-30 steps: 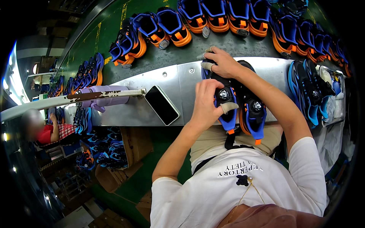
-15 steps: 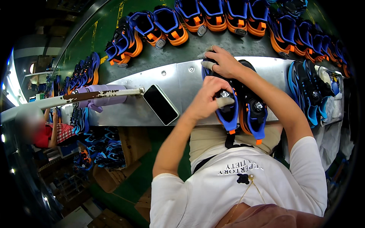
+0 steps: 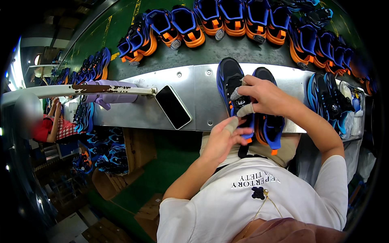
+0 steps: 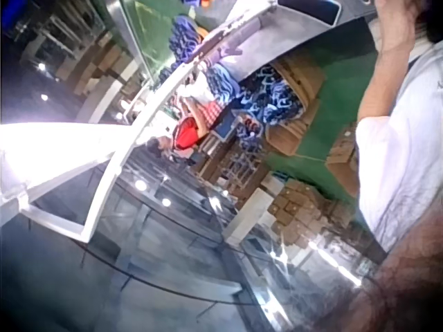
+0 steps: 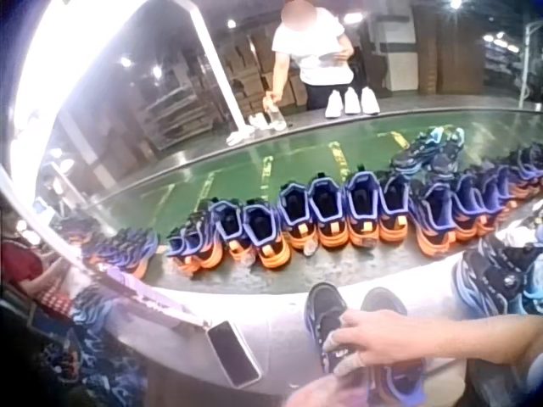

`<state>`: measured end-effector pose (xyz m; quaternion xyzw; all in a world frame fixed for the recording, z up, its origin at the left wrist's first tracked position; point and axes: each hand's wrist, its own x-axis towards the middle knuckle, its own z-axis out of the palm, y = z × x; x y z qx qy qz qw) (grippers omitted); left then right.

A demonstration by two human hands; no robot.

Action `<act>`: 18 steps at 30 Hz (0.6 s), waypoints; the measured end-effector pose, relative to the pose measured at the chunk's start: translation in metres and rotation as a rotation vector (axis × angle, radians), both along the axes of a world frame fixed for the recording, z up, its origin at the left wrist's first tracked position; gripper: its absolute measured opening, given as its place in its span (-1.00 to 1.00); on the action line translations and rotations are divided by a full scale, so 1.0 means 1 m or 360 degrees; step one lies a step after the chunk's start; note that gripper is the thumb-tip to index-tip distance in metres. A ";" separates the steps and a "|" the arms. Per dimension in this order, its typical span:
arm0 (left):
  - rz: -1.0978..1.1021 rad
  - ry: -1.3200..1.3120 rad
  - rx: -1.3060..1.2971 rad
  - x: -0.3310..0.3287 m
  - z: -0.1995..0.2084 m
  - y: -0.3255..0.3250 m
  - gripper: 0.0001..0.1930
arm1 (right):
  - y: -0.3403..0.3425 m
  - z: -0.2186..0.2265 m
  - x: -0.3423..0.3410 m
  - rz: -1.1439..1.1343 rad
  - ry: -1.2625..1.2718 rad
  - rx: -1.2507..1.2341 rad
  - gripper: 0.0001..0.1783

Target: The person places laces into shoes, tightens the dials on the shoes, and places them onto a conveyor belt.

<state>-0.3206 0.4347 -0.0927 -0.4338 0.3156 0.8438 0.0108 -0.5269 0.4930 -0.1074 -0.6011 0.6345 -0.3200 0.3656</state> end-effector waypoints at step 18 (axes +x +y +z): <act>0.0354 0.0124 -0.0004 -0.018 -0.034 0.021 -0.70 | 0.016 -0.013 -0.017 0.0148 -0.0196 -0.0007 -0.56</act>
